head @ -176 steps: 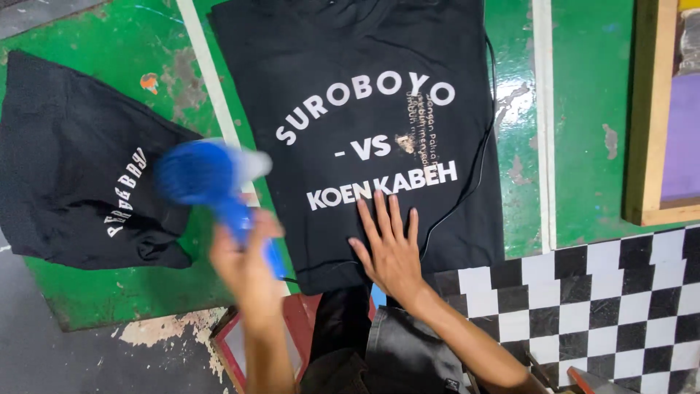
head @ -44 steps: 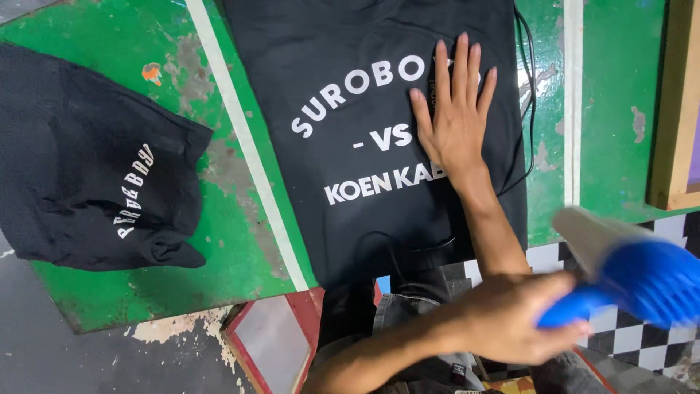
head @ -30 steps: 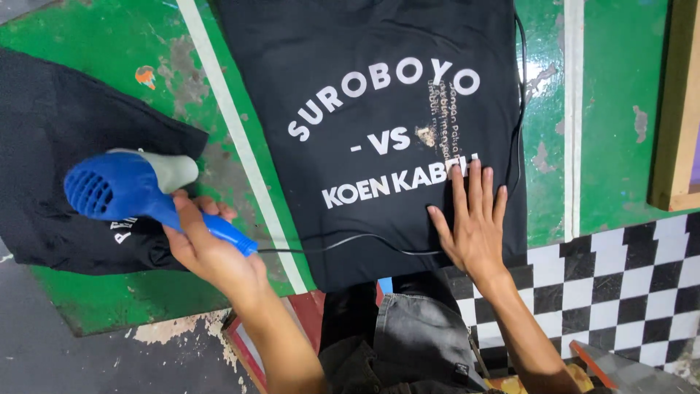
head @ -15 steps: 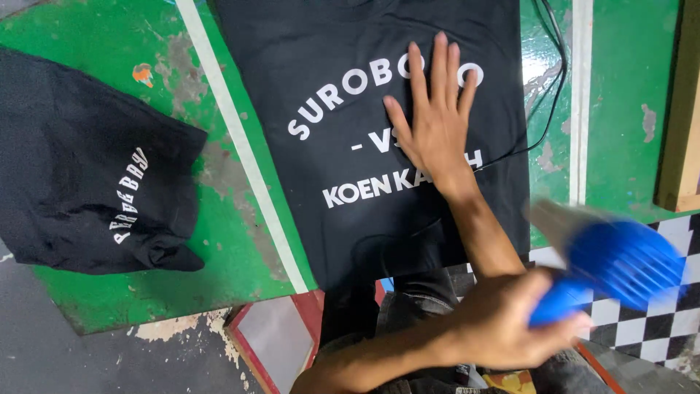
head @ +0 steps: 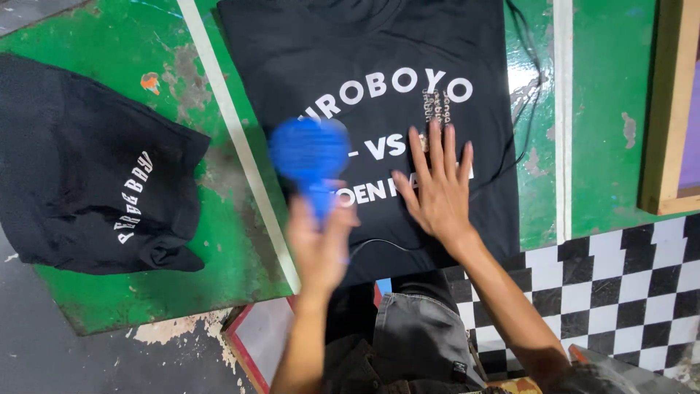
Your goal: The person uses a blue hair dryer to heat a design on a black t-shirt laid on a green table. After drying, they place a wooden screen printing frame over the design and use a squeegee to press ink onto the fabric.
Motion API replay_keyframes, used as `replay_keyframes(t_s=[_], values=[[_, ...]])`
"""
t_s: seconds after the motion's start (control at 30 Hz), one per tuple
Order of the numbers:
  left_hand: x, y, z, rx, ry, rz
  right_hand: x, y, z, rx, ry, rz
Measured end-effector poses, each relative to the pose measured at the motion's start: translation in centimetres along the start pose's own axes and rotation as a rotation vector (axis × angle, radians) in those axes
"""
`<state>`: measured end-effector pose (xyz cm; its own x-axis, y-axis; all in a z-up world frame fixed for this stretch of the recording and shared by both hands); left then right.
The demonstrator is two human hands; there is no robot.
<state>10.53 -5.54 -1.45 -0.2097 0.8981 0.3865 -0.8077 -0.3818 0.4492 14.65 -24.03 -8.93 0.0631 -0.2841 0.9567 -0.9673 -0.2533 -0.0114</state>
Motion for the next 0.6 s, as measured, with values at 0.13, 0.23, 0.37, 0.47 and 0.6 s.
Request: replay_keyframes(t_s=[0.13,0.23,0.37,0.47,0.6], values=[[9.8,-2.2,-2.9,-0.015,0.385,0.532,0.8,5.3,0.9,-0.006,0.08,-0.056],[11.8,-1.6,-2.7,0.012,0.459,0.698,0.8,6.5,1.3,-0.018,0.085,-0.076],[6.8,0.2,-1.9,0.049,0.387,0.615,-0.1,4.1,0.8,-0.024,0.056,-0.072],[-1.8,2.9,-2.4,0.1,0.393,0.249,-0.8,-0.4,-0.2,-0.001,0.037,0.012],[-11.4,8.4,3.1,0.06,0.493,-0.24,-2.7,-7.0,-1.0,-0.006,0.111,0.064]])
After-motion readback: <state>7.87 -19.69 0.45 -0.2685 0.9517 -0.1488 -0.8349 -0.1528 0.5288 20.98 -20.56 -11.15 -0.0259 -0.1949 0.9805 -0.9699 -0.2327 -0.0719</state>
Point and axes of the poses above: each hand's wrist, its own y-axis away from the middle knuckle, its own x-axis out of the back of the hand, z = x × y, the point moved 6 cm from there along -y, towards the middle knuckle, and after that the axes turned 9 degrees about z, right-handed, at the moved point
